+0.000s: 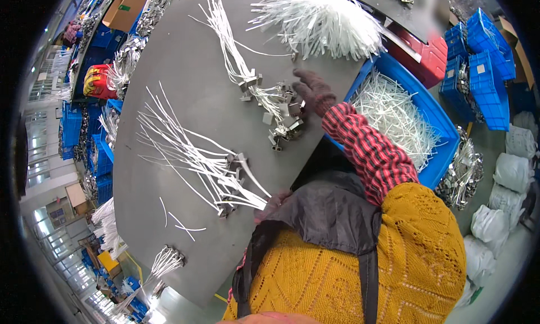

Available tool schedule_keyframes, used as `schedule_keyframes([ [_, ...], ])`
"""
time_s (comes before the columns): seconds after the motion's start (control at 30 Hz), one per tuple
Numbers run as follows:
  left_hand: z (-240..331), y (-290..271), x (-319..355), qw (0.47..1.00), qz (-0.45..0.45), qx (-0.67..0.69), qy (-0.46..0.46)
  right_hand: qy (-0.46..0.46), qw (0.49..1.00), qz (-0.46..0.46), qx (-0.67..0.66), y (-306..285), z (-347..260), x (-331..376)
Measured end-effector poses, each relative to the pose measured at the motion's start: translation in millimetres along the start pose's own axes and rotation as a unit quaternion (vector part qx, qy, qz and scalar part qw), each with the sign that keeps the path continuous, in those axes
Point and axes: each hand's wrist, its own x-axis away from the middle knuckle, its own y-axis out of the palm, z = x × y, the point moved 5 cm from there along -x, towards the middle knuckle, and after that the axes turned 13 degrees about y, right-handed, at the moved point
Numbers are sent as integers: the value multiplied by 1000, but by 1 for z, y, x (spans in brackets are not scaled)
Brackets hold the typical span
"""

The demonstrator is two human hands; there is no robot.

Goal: Bundling and organizing electrical wire components at a manual assembly station.

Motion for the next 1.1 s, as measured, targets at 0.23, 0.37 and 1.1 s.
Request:
schedule_keyframes([
  [0.23, 70, 16, 39, 982, 134, -113, 75, 3, 982, 1, 191, 3, -34, 123],
  [0.37, 94, 50, 36, 946, 141, -270, 109, 68, 984, 115, 114, 42, -7, 119],
  [1.1, 73, 83, -149, 752, 119, -568, 311, 157, 978, -30, -133, 15, -6, 287],
])
